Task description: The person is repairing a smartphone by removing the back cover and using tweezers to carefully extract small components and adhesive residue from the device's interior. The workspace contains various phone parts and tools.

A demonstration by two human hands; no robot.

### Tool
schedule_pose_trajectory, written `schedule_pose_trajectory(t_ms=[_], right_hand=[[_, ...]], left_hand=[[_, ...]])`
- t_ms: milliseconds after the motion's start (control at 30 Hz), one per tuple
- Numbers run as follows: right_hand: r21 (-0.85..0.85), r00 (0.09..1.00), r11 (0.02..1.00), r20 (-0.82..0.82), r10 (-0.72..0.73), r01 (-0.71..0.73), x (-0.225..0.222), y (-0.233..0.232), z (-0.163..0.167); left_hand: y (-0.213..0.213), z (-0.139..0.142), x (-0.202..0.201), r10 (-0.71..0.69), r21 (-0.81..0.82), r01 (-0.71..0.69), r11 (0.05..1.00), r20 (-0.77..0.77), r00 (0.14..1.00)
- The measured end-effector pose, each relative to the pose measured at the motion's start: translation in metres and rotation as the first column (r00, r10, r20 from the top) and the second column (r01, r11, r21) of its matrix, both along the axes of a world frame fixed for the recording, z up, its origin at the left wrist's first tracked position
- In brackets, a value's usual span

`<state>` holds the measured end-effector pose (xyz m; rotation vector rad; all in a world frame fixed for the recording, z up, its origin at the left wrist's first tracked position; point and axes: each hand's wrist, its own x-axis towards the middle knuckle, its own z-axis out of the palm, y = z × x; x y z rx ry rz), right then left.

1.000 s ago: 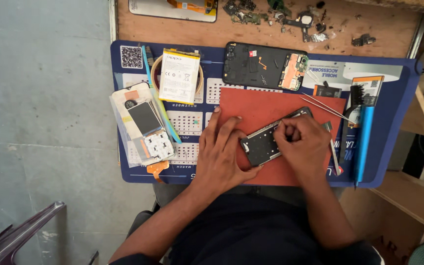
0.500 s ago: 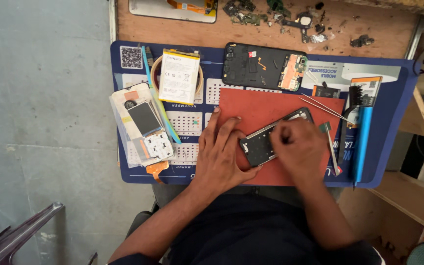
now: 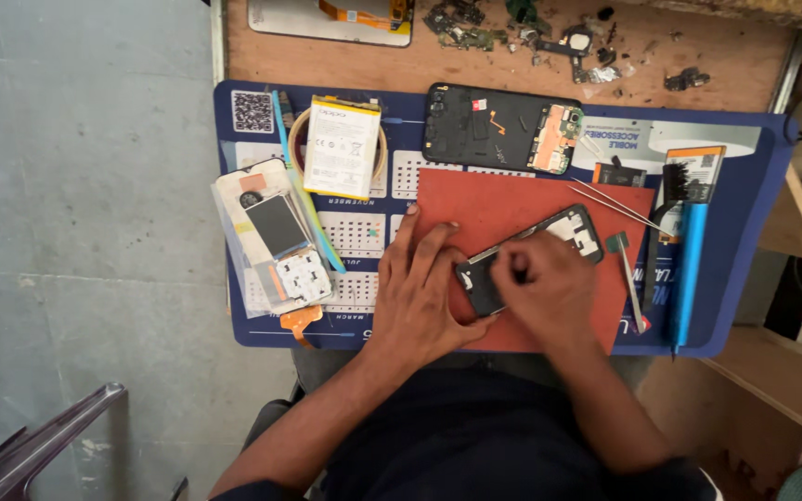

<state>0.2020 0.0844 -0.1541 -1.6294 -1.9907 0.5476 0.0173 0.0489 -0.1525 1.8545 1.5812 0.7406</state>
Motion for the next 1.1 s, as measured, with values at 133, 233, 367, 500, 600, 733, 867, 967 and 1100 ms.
schedule_pose_trajectory(t_ms=[133, 233, 367, 500, 600, 733, 867, 967, 1100], right_hand=[[-0.003, 0.992, 0.992, 0.028, -0.126, 0.126, 0.012, 0.007, 0.003], [0.049, 0.997, 0.997, 0.051, -0.057, 0.054, 0.008, 0.001, 0.002], [0.007, 1.0, 1.0, 0.002, -0.02, 0.02, 0.0, -0.004, -0.001], [-0.029, 0.982, 0.981, 0.014, -0.191, 0.191, 0.016, 0.009, 0.007], [0.07, 0.991, 0.995, 0.108, -0.073, 0.066, 0.012, 0.004, 0.011], [0.05, 0.999, 0.999, 0.046, 0.005, -0.008, 0.0, -0.009, 0.012], [0.087, 0.989, 0.99, 0.086, -0.117, 0.11, 0.024, -0.004, 0.015], [-0.011, 0.974, 0.981, -0.12, -0.194, 0.194, 0.046, -0.003, 0.016], [0.045, 0.836, 0.961, -0.505, -0.215, 0.274, 0.055, -0.01, 0.017]], left_hand=[[-0.001, 0.0, -0.002, -0.003, 0.015, 0.003, 1.0, -0.005, 1.0], [-0.001, 0.0, -0.001, -0.006, 0.015, 0.006, 1.0, -0.005, 1.0], [-0.002, 0.0, -0.001, 0.0, 0.02, 0.0, 1.0, 0.006, 1.0], [-0.004, 0.001, -0.002, -0.002, 0.023, 0.002, 1.0, -0.001, 1.0], [-0.006, 0.004, -0.001, 0.005, 0.034, -0.005, 0.999, -0.01, 1.0], [-0.012, 0.008, -0.001, 0.01, 0.051, -0.01, 0.999, 0.008, 1.0], [-0.022, 0.013, -0.002, 0.017, 0.087, -0.018, 0.996, 0.011, 1.0], [-0.029, 0.016, -0.003, 0.013, 0.099, -0.014, 0.995, 0.005, 1.0], [-0.036, 0.018, -0.004, 0.02, 0.119, -0.021, 0.993, 0.01, 1.0]])
